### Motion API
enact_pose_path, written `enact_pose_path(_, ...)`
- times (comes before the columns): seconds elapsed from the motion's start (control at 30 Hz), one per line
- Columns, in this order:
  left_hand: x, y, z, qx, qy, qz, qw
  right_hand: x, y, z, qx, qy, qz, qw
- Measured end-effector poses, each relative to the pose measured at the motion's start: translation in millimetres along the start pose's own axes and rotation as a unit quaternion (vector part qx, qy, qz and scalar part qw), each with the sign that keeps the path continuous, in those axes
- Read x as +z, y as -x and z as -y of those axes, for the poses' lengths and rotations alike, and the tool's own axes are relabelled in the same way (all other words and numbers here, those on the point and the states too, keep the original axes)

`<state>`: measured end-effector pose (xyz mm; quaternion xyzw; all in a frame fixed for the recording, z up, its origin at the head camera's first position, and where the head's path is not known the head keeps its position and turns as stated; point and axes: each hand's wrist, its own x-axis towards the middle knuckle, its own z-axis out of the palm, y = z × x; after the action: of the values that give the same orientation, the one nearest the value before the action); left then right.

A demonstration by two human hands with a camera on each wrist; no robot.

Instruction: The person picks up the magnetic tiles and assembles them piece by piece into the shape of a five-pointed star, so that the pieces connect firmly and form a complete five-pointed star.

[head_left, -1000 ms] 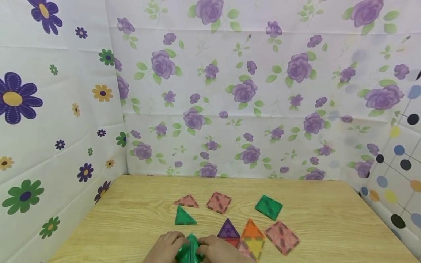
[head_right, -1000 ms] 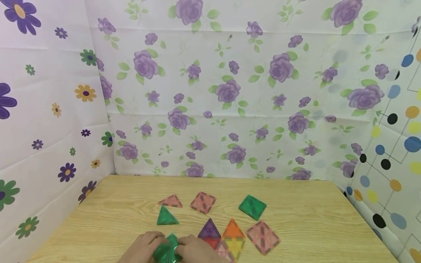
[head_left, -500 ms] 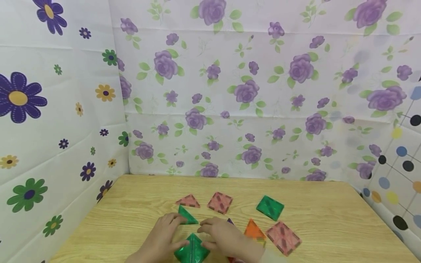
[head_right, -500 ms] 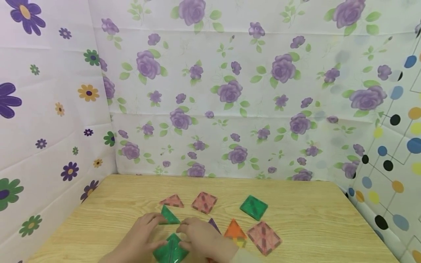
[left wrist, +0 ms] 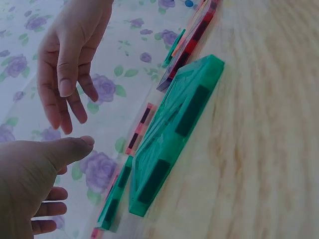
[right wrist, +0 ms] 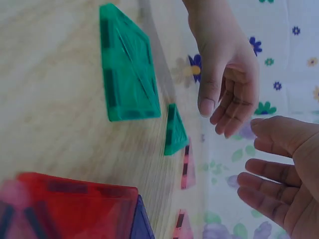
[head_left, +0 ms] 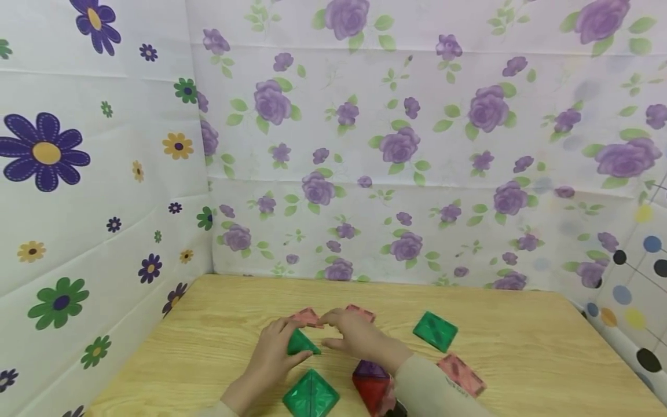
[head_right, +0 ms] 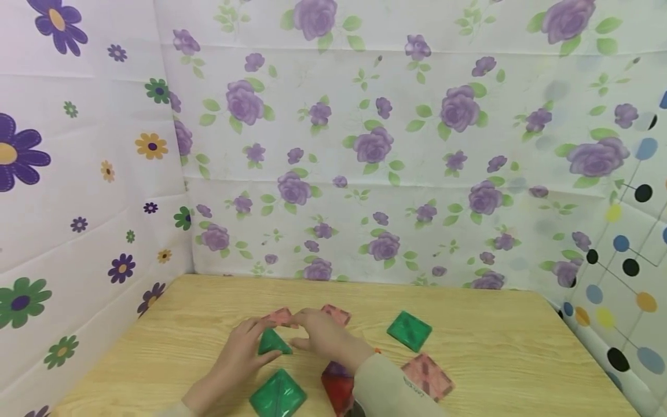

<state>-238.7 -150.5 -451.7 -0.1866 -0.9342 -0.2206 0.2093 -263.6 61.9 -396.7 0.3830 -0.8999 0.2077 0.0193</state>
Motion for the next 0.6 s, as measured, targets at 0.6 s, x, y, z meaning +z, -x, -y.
enact_pose_path(0.6, 22.5, -4.0, 22.3, -0.038, 0.025, 0.015, 0.9988, 18, -41.9, -30, 0.08, -0.068, 0.016, 0.9943)
